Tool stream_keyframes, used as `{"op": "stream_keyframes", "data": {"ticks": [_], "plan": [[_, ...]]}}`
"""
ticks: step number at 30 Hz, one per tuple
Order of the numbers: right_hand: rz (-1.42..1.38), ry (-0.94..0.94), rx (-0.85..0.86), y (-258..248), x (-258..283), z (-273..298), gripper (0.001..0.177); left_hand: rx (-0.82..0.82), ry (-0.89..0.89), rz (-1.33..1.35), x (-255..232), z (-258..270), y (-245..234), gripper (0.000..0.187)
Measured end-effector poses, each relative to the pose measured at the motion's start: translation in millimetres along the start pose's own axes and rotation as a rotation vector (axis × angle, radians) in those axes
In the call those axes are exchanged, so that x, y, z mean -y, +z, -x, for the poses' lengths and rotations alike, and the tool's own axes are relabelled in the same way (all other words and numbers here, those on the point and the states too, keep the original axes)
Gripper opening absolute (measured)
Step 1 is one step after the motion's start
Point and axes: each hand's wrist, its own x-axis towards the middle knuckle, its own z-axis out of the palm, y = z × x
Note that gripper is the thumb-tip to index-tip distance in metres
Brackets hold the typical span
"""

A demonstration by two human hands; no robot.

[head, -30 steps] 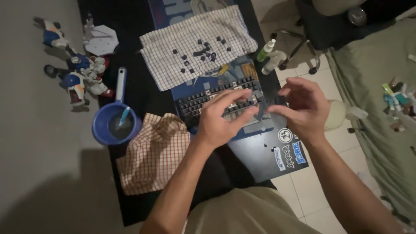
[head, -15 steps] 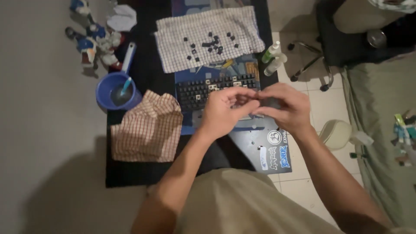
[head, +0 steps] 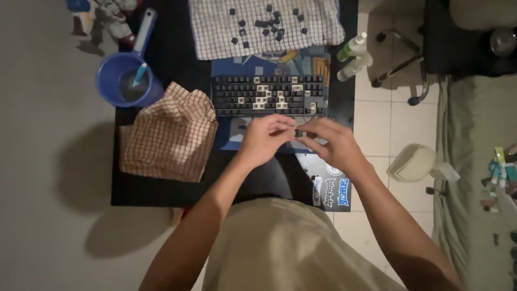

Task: Assembling a mechanical keyboard by attaching keycaps to switches.

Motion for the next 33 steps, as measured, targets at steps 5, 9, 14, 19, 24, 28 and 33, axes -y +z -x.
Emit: {"op": "stream_keyframes", "data": {"ticks": [5,9,14,19,24,28,33], "plan": [[0.017,0.151,0.003,8.2,-35.3,-12.2,0.025,-0.130,0.099,-0.365,2.3,-16.5,-20.4,0.018],[0.036,0.226,-0.014,10.0,-56.0,-22.5,0.026,-0.239,0.067,-0.814,11.4,-34.0,-50.0,0.028],[0.021,0.259,-0.003,28.8,-88.8,-32.0,0.029,-0.200,-0.014,-0.843,48.2,-53.2,-95.1,0.028],[-0.014,0.242,-0.025,60.2,-117.2,-57.9,0.028,-0.274,0.229,-0.905,69.5,-71.6,-129.1,0.024],[0.086,0.160,0.012,103.3,-145.8,-96.2,0.030,-0.080,0.078,-1.115,69.3,-83.5,-143.3,0.045],[0.027,0.344,0.069,120.2,-160.1,-108.6,0.031,-0.026,0.072,-1.158,75.6,-81.4,-150.7,0.052],[0.042,0.318,0.094,120.0,-165.6,-96.1,0.030,0.004,-0.024,-1.359,77.0,-67.0,-154.4,0.072]]}}
